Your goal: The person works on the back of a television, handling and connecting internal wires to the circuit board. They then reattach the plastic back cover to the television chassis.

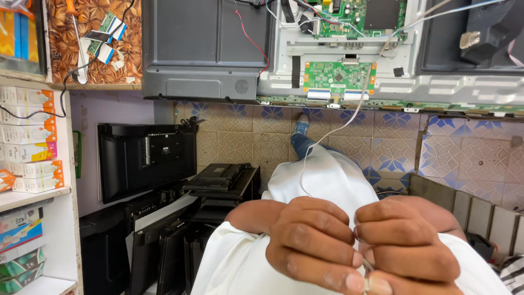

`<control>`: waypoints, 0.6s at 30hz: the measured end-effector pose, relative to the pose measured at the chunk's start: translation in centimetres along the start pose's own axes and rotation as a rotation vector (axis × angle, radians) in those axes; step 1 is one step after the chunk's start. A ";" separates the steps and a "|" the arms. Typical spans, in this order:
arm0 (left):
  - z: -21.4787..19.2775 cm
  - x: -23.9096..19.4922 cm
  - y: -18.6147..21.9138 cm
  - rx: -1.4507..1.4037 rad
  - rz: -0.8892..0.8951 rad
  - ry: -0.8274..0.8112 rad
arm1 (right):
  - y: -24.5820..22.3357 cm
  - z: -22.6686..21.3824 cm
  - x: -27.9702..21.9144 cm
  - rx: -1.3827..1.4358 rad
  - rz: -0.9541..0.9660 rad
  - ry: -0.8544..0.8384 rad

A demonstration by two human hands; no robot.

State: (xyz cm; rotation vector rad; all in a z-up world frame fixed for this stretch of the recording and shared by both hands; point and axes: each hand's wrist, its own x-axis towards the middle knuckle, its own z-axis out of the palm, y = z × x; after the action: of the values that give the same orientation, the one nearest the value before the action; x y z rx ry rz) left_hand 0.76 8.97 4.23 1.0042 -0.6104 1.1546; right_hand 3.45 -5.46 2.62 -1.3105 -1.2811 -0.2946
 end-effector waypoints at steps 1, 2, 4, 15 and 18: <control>-0.6 0.2 -0.2 -0.026 0.022 -0.082 | 0.9 1.0 -1.3 -0.037 -0.099 0.147; -1.3 0.4 -0.5 -0.052 0.044 -0.164 | 1.7 2.0 -2.7 -0.072 -0.196 0.294; -1.8 0.9 -0.9 -0.036 0.045 -0.172 | 1.8 1.8 -1.2 -0.061 -0.151 0.264; -4.4 3.1 -3.8 -0.039 -0.003 -0.198 | 5.1 2.3 4.3 0.071 0.068 0.256; -5.4 3.6 -4.5 -0.066 -0.018 -0.242 | 6.7 2.3 5.5 0.073 -0.138 0.150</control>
State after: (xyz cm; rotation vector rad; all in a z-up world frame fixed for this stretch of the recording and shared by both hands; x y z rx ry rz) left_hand 5.71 15.04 3.28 1.0990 -0.8254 0.9981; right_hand 9.43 1.23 2.91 -1.1194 -1.2448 -0.4317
